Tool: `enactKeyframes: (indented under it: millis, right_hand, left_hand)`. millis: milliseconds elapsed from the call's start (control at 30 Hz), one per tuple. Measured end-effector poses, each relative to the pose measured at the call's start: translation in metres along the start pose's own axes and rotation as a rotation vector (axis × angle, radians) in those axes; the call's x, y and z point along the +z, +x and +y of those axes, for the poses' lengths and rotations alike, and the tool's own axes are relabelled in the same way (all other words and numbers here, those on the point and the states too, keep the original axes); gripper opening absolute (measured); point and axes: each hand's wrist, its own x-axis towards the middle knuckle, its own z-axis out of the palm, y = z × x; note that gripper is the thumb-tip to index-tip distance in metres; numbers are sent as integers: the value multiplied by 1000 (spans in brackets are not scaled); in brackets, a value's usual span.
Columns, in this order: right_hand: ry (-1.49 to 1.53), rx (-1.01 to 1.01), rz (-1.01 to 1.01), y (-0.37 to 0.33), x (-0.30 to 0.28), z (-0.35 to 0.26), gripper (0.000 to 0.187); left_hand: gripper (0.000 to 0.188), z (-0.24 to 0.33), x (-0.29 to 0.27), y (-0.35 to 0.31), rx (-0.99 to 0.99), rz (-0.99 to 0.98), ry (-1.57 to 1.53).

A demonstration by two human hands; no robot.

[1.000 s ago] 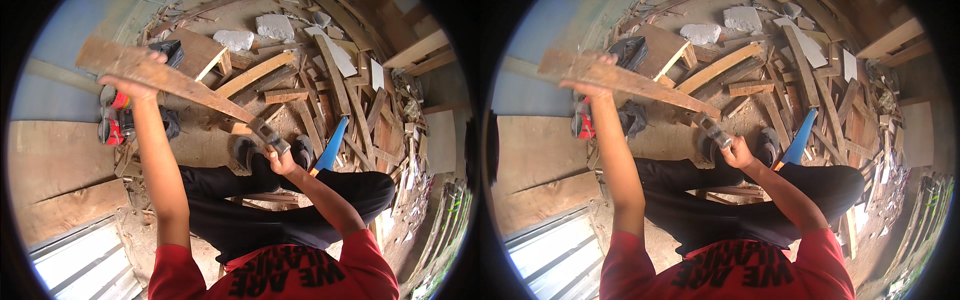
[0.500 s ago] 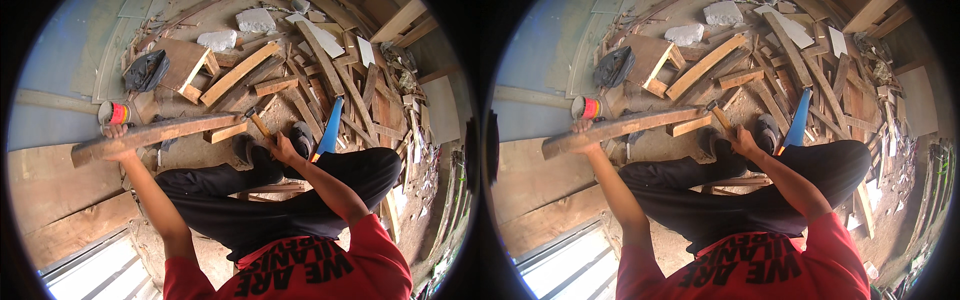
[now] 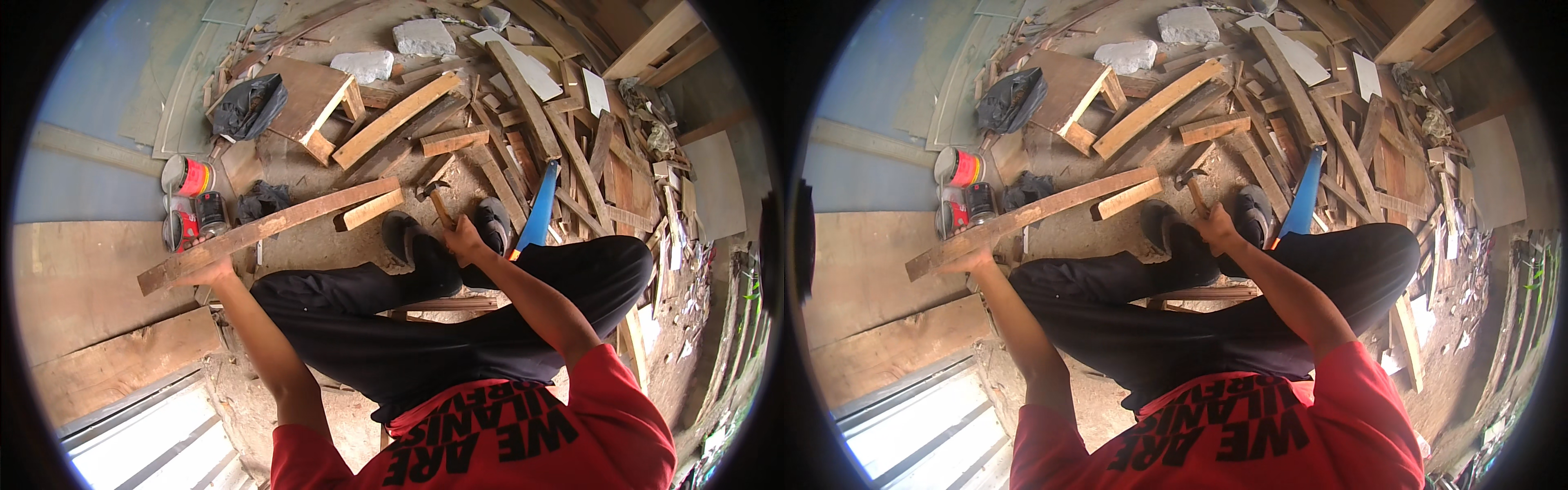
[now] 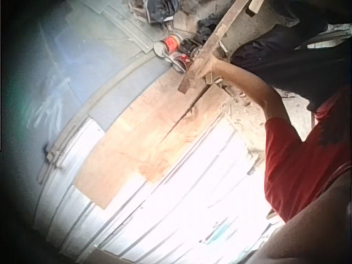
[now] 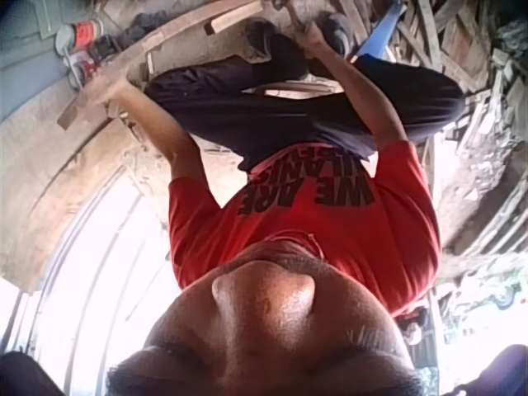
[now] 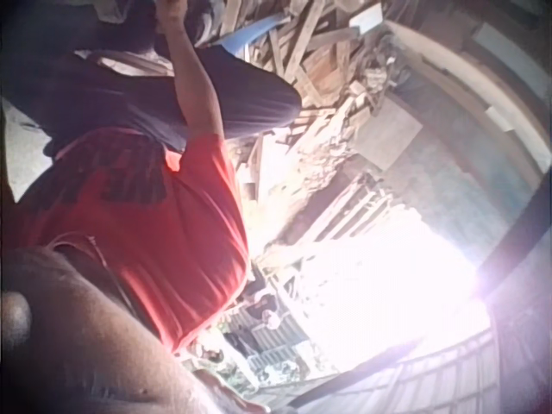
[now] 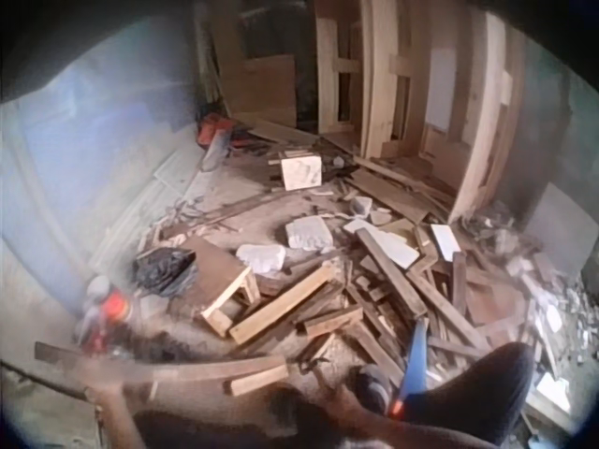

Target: The person sits on the floor and uses a hammer to break a long piece of wood into smaller pieces. They repeatedly strike the wood, reposition it, and break off smaller fragments, accumulating a pile of wood debris.

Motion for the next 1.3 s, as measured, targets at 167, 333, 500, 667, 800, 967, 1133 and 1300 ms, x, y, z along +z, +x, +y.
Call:
enactKeyframes:
  millis: [167, 333, 500, 667, 800, 967, 1133, 1300]
  right_hand:
    - [12, 22, -90, 1, -8, 2, 36]
    - [-205, -62, -31, 2, -15, 6, 34]
    - [-81, -40, -94, 4, -3, -16, 43]
    - [12, 29, -90, -7, -13, -22, 46]
    - [6, -161, 19, -31, -13, -37, 44]
    - [115, -658, 173, -63, -8, -77, 29]
    - [-19, -581, 66, -74, 24, -85, 26]
    - [68, -522, 99, -67, 47, -50, 29]
  left_hand:
    - [118, -6, 47, -20, 97, 347, 271]
    - [107, -21, 61, -26, 115, 338, 201]
    - [67, 7, 14, 35, -213, -758, -282]
    - [51, -17, 60, 5, -212, -474, -182]
    - [78, -29, 133, -24, -106, -145, -22]
    - [112, -46, 232, -43, 80, 222, 331]
    - [103, -57, 272, -38, 200, 171, 494]
    - [102, -62, 301, -52, 156, 259, 535]
